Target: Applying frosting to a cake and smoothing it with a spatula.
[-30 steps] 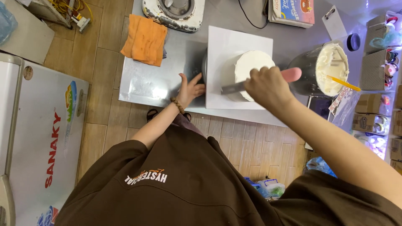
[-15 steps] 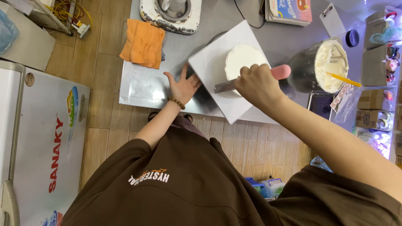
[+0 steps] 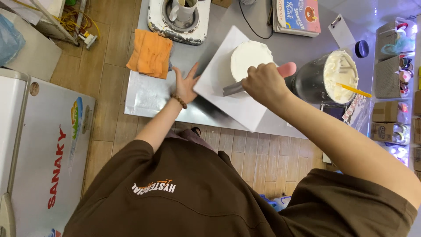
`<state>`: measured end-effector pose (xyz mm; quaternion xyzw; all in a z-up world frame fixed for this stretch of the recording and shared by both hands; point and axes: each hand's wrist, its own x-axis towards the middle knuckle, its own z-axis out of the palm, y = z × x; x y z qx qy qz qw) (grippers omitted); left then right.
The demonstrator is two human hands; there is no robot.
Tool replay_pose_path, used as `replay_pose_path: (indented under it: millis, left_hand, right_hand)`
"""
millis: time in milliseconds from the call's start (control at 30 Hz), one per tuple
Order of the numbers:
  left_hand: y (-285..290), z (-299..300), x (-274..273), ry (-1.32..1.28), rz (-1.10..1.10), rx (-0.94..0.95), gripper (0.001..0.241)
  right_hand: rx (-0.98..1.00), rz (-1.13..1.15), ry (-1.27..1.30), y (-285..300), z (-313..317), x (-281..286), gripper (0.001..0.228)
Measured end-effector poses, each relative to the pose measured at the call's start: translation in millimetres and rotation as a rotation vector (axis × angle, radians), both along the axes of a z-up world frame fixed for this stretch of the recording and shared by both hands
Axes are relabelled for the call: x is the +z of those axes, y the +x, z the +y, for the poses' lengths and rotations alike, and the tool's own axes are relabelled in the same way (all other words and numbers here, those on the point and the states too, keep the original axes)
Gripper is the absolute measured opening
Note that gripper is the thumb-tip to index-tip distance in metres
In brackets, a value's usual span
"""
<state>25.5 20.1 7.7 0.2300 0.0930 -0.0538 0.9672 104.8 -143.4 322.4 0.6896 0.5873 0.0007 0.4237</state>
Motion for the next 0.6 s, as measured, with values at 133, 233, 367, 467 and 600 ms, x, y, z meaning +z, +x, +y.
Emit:
replay_pose_path:
  millis: [133, 233, 367, 467, 600]
  left_hand:
    - [1.4, -28.0, -32.4, -0.302, 0.185, -0.183, 0.136]
    - [5.7, -31.8, -91.4, -0.214, -0.027, -0.387, 0.146]
    - [11.6, -6.0, -54.7, -0.064, -0.019, -0.151, 0.14]
    - [4.4, -15.9, -17.6, -0.185, 0.024, 0.085, 0.135]
    - [13.5, -35.6, -62.1, -0.204, 0.105, -0.278, 0.137]
  right_hand:
    - [0.001, 0.003, -0.007, 18.5, 1.4, -3.2, 0.005]
    - [-0.005, 0.004, 0.002, 26.1, 0.4, -4.0, 0.008]
    - [-0.003, 0.022, 0.002, 35.7, -5.9, -2.7, 0.009]
    - [-0.033, 0.018, -0.011, 42.4, -12.7, -3.6, 0.008]
    - [-0.047, 0.019, -0.025, 49.2, -21.3, -4.5, 0.007]
